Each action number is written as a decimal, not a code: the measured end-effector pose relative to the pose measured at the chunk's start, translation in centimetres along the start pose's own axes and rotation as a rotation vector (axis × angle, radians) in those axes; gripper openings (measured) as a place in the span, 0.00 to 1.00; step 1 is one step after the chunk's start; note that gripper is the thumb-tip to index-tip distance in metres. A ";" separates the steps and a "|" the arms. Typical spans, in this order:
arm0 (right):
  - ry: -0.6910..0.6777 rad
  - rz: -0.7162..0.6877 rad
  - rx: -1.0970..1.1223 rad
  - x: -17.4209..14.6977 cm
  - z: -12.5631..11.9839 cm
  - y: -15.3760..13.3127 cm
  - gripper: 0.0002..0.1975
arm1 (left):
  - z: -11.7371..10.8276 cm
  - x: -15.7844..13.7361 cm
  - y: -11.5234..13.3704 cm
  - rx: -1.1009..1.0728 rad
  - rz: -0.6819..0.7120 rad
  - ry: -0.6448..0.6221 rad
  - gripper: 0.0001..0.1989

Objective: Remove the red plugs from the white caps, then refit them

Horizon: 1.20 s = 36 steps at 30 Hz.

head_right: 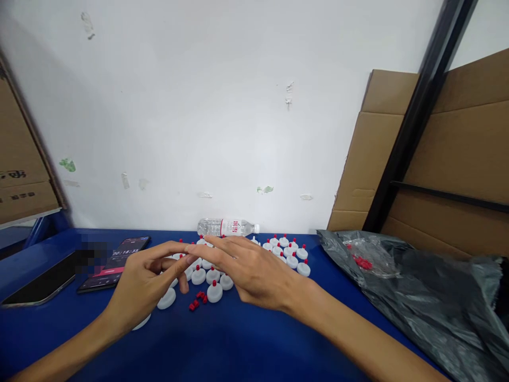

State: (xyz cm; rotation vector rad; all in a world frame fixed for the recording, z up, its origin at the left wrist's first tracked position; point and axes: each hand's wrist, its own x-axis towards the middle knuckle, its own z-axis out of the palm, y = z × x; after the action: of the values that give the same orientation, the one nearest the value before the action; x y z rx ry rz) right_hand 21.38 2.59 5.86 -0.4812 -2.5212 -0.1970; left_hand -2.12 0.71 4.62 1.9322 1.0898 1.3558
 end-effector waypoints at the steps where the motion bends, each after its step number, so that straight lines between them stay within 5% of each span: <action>1: -0.005 0.002 -0.014 0.0 0.0 -0.1 0.44 | -0.1 0.1 0.0 0.030 0.030 0.000 0.11; 8: -0.026 -0.032 -0.059 0.2 0.1 -0.6 0.46 | -0.3 0.3 -0.5 0.348 0.342 -0.074 0.14; 21: 0.036 -0.139 -0.349 0.6 0.9 -1.4 0.31 | 0.1 -0.3 -0.8 0.287 0.250 -0.178 0.15; 25: -0.141 -0.070 -0.280 0.7 0.2 -0.6 0.36 | 0.1 -0.1 -0.5 0.299 0.118 -0.212 0.17; 27: -0.189 -0.028 -0.290 0.6 -0.1 0.5 0.31 | 0.2 0.0 -0.4 0.350 0.058 -0.196 0.20; 32: -0.061 0.339 -0.236 -0.8 -0.3 5.0 0.14 | 0.3 0.2 -1.1 0.635 0.127 -0.285 0.19; 36: -0.173 0.529 -0.210 -2.6 0.1 8.5 0.22 | 0.4 0.1 -2.0 0.728 0.131 -0.408 0.15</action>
State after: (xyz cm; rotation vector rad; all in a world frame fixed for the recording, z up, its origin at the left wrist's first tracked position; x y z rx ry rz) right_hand 26.55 9.67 4.68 -1.2709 -2.4441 -0.2234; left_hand -2.35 1.84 2.98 2.6761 1.3720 0.5854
